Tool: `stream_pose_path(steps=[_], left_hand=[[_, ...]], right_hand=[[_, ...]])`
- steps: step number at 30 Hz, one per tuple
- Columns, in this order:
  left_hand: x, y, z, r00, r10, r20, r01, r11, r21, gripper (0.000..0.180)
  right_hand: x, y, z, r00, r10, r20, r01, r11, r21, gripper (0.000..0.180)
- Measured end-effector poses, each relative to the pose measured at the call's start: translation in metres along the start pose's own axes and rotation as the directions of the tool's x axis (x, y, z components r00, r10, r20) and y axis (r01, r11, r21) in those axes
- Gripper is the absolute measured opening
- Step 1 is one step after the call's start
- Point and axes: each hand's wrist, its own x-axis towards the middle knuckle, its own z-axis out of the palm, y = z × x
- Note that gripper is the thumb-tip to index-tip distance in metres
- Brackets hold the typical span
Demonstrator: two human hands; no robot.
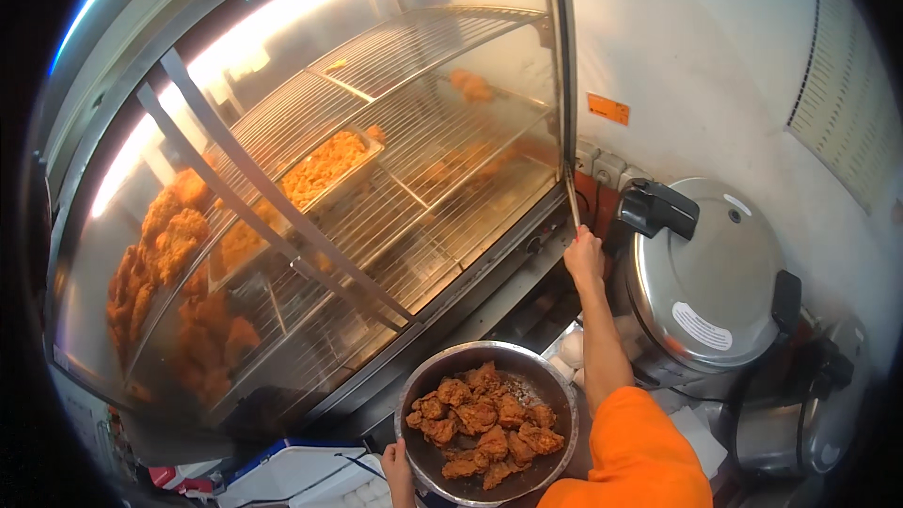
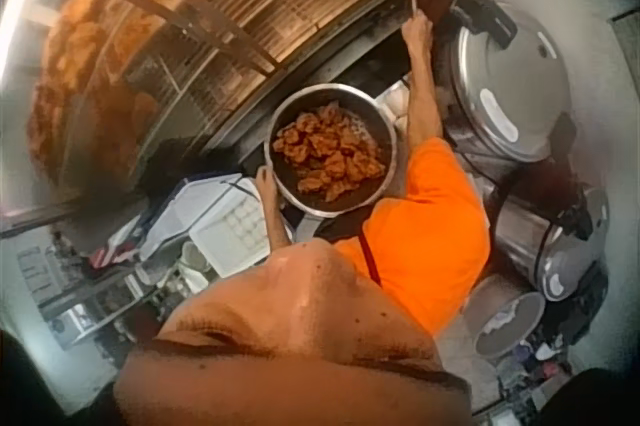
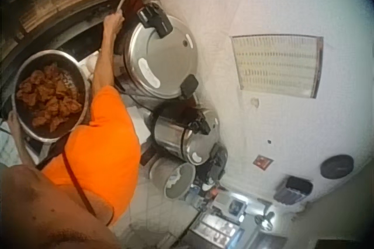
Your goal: The person transfers fried chicken from a fryer basket into a metal bowl using tongs and then places the chicken onto a wire rack inside a heated display case.
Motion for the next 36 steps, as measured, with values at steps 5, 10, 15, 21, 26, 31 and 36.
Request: stream_pose_path(steps=[5,10,15,21,26,31,36], left_hand=[[-0.012,0.027,-0.001,0.998,0.064,-0.011,-0.06,0.977,0.204,0.031],[0.014,0.007,-0.006,1.0,0.016,-0.014,-0.014,0.985,0.17,0.031],[0.014,0.025,0.008,0.998,-0.022,0.065,0.02,0.999,0.035,0.029],[-0.014,0.009,0.005,0.99,-0.094,0.107,0.092,0.995,0.028,0.026],[0.002,-0.002,0.003,0.986,-0.084,0.144,0.085,0.996,-0.004,0.024],[0.006,0.002,-0.006,0.985,-0.082,0.153,0.086,0.996,-0.021,0.022],[0.005,0.0,-0.009,0.972,-0.123,0.201,0.132,0.991,-0.029,0.022]], right_hand=[[0.0,-0.031,0.021,0.989,0.149,0.02,-0.15,0.988,0.034,0.023],[-0.005,-0.066,0.034,0.984,0.175,0.035,-0.178,0.98,0.094,0.03],[0.016,-0.099,0.049,0.985,0.17,0.01,-0.17,0.984,0.047,0.03],[0.028,-0.013,0.015,0.994,-0.113,-0.011,0.111,0.987,-0.119,0.019],[0.034,-0.014,-0.019,0.984,-0.033,0.176,0.025,0.999,0.046,0.017],[0.032,-0.021,-0.002,0.995,-0.079,0.068,0.08,0.997,-0.015,0.021],[0.045,-0.024,0.015,0.996,0.015,0.087,-0.012,0.999,-0.039,0.027]])
